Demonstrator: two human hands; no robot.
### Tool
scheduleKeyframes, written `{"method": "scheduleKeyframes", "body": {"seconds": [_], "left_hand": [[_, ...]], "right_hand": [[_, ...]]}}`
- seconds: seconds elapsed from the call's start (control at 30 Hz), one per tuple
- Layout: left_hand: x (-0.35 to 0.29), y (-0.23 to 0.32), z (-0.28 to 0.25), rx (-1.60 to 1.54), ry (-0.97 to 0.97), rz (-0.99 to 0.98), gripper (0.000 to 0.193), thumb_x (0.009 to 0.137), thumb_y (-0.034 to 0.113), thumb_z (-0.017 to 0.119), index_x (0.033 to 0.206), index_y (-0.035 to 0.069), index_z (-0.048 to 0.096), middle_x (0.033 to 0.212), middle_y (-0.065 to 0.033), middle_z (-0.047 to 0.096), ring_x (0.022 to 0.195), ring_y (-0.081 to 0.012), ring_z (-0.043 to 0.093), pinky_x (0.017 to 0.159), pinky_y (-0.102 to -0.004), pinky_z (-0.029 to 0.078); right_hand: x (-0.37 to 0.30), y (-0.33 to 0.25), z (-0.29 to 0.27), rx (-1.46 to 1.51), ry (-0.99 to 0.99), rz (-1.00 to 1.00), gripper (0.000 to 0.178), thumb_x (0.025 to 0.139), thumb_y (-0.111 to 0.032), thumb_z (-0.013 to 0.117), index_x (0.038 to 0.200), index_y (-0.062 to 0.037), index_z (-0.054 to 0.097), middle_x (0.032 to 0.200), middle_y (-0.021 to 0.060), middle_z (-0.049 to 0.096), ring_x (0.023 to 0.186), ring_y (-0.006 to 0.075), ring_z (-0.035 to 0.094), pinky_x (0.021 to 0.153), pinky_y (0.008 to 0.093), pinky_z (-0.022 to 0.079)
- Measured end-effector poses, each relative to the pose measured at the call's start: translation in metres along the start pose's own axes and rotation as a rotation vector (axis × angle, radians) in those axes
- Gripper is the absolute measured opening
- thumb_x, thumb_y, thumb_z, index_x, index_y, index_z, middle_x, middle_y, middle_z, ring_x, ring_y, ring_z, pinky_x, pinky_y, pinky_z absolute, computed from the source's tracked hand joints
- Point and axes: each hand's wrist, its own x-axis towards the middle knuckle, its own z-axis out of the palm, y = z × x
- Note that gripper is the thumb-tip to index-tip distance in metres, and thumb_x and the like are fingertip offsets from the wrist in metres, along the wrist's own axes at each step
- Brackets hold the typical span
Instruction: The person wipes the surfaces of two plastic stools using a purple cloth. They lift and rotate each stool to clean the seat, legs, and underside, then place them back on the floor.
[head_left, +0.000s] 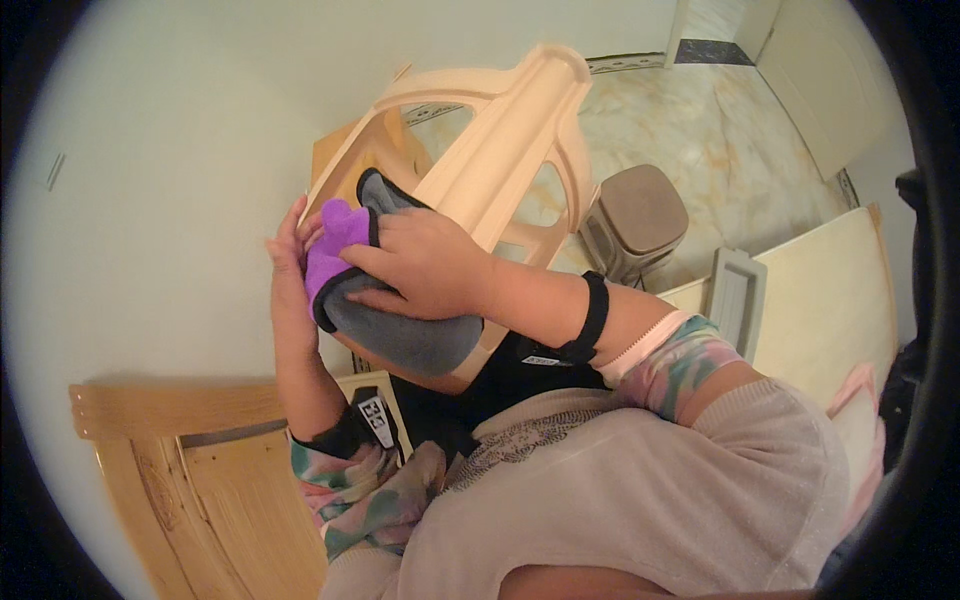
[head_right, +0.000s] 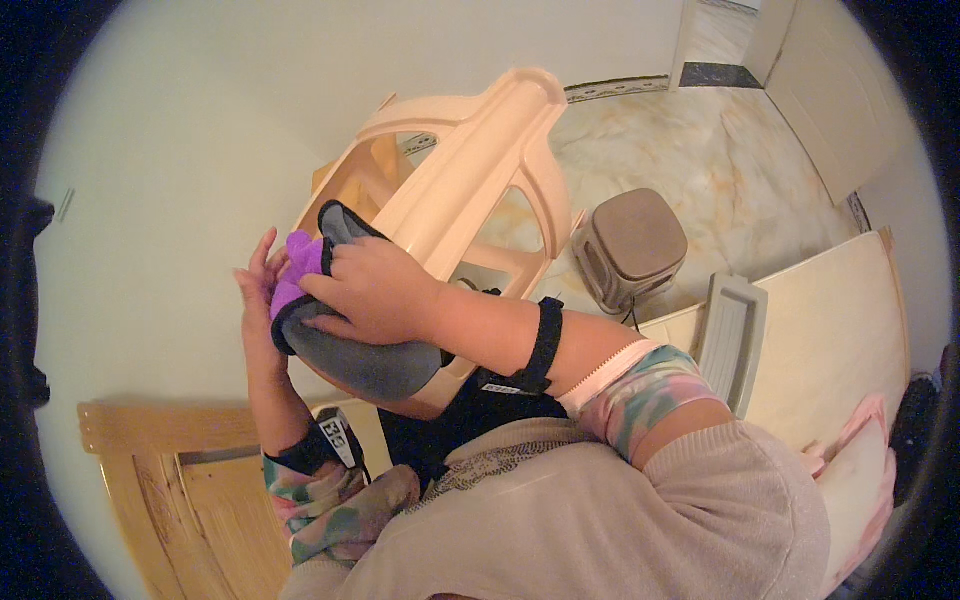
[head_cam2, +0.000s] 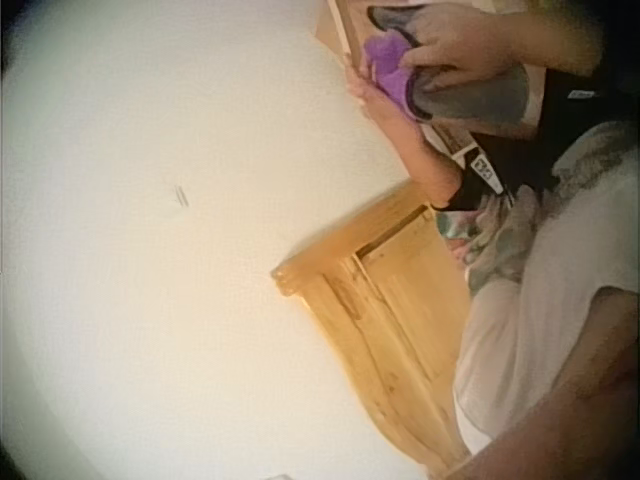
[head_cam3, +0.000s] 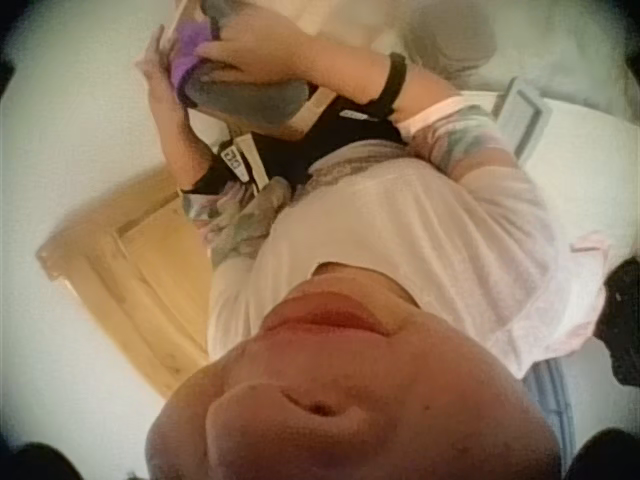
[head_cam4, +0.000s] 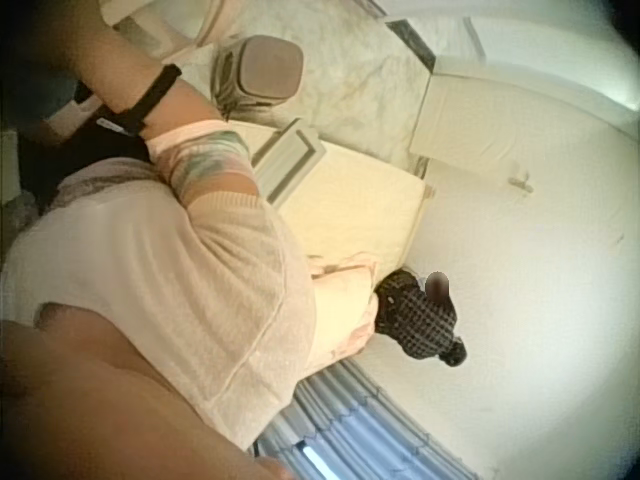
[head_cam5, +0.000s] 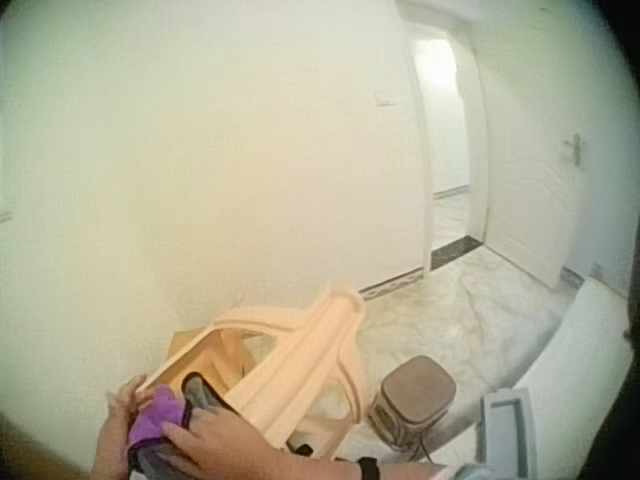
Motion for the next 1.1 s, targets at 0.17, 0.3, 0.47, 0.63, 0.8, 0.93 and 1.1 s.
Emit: {"method": "scheduleKeyframes", "body": {"seconds": [0.17, 0.3, 0.47, 0.63, 0.8, 0.93, 1.1], "left_hand": [[0.01, -0.016, 0.0, 0.304, 0.014, 0.028, 0.073, 0.101, 0.059, 0.03, 0.149, 0.004, 0.034, 0.131, -0.0206, 0.053, 0.12, -0.0253, 0.052, 0.103, -0.0357, 0.039], [0.007, -0.015, 0.0, 0.393, -0.039, -0.089, 0.068, 0.103, 0.054, 0.028, 0.145, 0.002, 0.04, 0.12, -0.0177, 0.061, 0.113, -0.0229, 0.055, 0.1, -0.0333, 0.039], [-0.01, -0.006, 0.001, 0.671, -0.035, 0.097, 0.063, 0.104, 0.048, 0.026, 0.127, 0.0, 0.059, 0.099, -0.0118, 0.063, 0.097, -0.0243, 0.058, 0.09, -0.0351, 0.042], [-0.021, 0.002, 0.004, 1.024, -0.135, 0.323, 0.046, 0.103, 0.034, 0.039, 0.1, -0.004, 0.065, 0.09, -0.0178, 0.062, 0.092, -0.0341, 0.058, 0.088, -0.04, 0.043], [-0.019, 0.002, 0.009, 0.999, -0.085, 0.305, 0.036, 0.099, 0.027, 0.048, 0.086, -0.004, 0.06, 0.09, -0.0204, 0.063, 0.091, -0.0374, 0.057, 0.084, -0.0434, 0.044], [-0.017, 0.002, 0.007, 0.991, -0.079, 0.293, 0.034, 0.099, 0.026, 0.048, 0.086, -0.004, 0.059, 0.091, -0.0201, 0.063, 0.09, -0.0373, 0.056, 0.082, -0.0439, 0.044], [-0.01, -0.008, -0.002, 1.017, -0.06, 0.281, 0.039, 0.1, 0.031, 0.047, 0.087, -0.003, 0.06, 0.088, -0.0187, 0.062, 0.086, -0.0359, 0.057, 0.078, -0.0426, 0.045]], "right_hand": [[-0.027, 0.003, -0.001, 0.128, 0.098, 0.112, 0.039, 0.08, -0.035, 0.07, 0.107, -0.0095, 0.059, 0.086, 0.0151, 0.06, 0.081, 0.0355, 0.059, 0.075, 0.0465, 0.046], [-0.045, 0.004, -0.003, 0.148, 0.111, -0.04, 0.054, 0.075, -0.034, 0.074, 0.123, -0.015, 0.057, 0.118, 0.0183, 0.056, 0.108, 0.0372, 0.054, 0.091, 0.0491, 0.042], [-0.059, 0.037, -0.028, -0.129, 0.13, 0.083, 0.068, 0.075, -0.037, 0.073, 0.136, -0.019, 0.05, 0.125, 0.0177, 0.055, 0.115, 0.0357, 0.051, 0.096, 0.0494, 0.039], [-0.058, 0.129, -0.064, -0.448, 0.335, 0.355, 0.061, 0.084, -0.038, 0.068, 0.134, -0.0108, 0.048, 0.112, 0.0231, 0.057, 0.104, 0.0421, 0.053, 0.091, 0.0473, 0.043], [-0.052, 0.187, -0.094, -0.427, 0.415, 0.766, 0.059, 0.091, -0.045, 0.059, 0.125, 0.0014, 0.049, 0.094, 0.026, 0.061, 0.089, 0.0443, 0.059, 0.08, 0.0501, 0.048], [-0.068, 0.159, -0.075, -0.4, 0.178, 0.797, 0.05, 0.092, -0.042, 0.059, 0.111, 0.0038, 0.053, 0.102, 0.0276, 0.058, 0.096, 0.043, 0.057, 0.084, 0.0492, 0.047], [-0.089, 0.059, -0.018, -0.252, 0.173, 0.391, 0.058, 0.08, -0.035, 0.069, 0.121, 0.0031, 0.053, 0.125, 0.0271, 0.05, 0.115, 0.0452, 0.046, 0.103, 0.0512, 0.036]]}}
